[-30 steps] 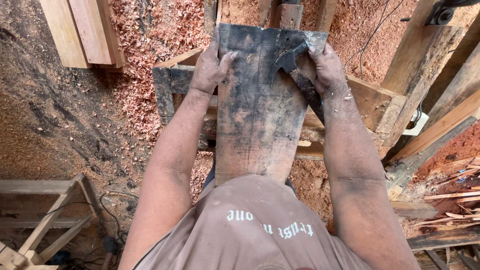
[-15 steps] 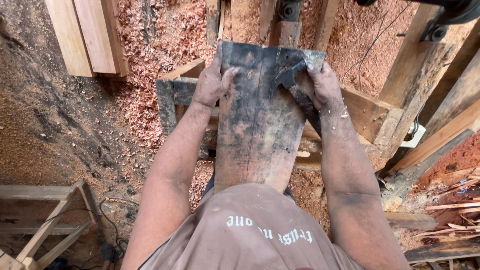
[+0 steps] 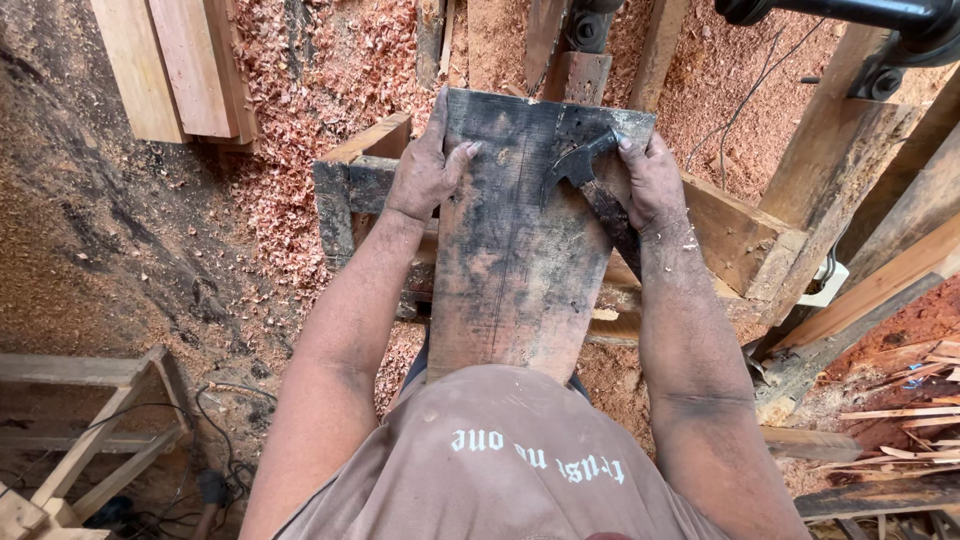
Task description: The person uses a hammer to drive nails into wooden boards, fitting them together on a wooden frame. They handle several pieces of timber and a flat wooden panel, repositioning them by hand before securing them with the tool.
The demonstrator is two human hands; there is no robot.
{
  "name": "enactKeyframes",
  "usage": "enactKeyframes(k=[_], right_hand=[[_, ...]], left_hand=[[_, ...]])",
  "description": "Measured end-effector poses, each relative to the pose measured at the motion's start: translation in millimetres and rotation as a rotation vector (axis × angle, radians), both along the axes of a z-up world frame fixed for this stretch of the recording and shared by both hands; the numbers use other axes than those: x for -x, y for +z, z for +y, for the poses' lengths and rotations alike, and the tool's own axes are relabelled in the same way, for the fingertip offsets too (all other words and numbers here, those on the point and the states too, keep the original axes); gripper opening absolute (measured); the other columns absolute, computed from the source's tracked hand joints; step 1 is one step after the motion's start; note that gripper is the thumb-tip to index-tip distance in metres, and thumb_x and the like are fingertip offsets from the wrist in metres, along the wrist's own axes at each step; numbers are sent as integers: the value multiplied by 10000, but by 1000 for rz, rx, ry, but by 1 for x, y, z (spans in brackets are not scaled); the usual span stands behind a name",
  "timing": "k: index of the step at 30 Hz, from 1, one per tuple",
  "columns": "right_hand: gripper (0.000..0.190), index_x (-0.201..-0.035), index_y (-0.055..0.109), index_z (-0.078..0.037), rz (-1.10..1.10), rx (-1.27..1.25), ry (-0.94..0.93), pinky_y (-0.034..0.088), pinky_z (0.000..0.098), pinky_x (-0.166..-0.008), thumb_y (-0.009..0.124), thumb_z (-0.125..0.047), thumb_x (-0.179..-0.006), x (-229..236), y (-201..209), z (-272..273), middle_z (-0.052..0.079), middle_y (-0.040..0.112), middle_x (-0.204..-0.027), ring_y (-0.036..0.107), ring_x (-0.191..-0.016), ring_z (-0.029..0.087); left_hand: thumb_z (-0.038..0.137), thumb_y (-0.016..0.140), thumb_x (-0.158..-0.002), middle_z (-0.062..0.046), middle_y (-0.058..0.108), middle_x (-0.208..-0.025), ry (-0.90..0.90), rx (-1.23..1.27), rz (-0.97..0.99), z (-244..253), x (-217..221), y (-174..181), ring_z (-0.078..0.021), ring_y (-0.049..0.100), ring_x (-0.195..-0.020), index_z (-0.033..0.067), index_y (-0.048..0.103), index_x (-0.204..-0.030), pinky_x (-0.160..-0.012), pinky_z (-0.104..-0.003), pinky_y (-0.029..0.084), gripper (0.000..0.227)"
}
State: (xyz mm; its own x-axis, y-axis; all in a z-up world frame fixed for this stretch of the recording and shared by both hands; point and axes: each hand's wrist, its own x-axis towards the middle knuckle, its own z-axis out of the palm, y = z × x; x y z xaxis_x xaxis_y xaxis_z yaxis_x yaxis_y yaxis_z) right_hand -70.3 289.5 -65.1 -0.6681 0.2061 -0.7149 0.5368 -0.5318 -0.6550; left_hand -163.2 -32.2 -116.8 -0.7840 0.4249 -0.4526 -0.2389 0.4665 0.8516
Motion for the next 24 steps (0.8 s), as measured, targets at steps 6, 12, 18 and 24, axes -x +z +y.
enactKeyframes(k=[6, 12, 18, 24], right_hand=[[527, -1292, 538, -37, 0, 7, 3, 612, 422, -1055, 793, -306, -916, 1, 3, -1, 133, 677, -1240, 682, -1183, 247], [528, -1291, 539, -23, 20, -9, 13, 612, 419, -1071, 795, -310, -929, 0, 1, -1, 135, 679, -1248, 686, -1190, 249], [397, -1296, 546, -14, 23, -21, -3, 613, 403, -1053, 700, -224, -996, -1, -3, -1, 136, 681, -1244, 689, -1175, 234], [381, -1302, 542, -21, -8, -1, -1, 612, 408, -1057, 684, -214, -1006, -3, -3, 0, 130, 674, -1246, 683, -1181, 236]], left_hand=[[443, 722, -1004, -56, 791, -1004, -5, 39, -7, 0, -1, 2, -187, 766, -993, 217, 84, -1660, -1016, -358, 574, 942], [454, 703, -1010, -48, 773, -987, -5, 64, -47, 1, -1, 2, -167, 753, -985, 227, 102, -1665, -1017, -338, 580, 917], [432, 714, -1022, -24, 783, -1016, 13, -3, -40, -1, -2, -1, -146, 759, -1004, 245, 103, -1664, -1027, -354, 579, 905], [442, 699, -1013, -35, 769, -995, 8, 21, -89, 0, 0, 2, -142, 760, -975, 282, 80, -1663, -1031, -347, 596, 912]])
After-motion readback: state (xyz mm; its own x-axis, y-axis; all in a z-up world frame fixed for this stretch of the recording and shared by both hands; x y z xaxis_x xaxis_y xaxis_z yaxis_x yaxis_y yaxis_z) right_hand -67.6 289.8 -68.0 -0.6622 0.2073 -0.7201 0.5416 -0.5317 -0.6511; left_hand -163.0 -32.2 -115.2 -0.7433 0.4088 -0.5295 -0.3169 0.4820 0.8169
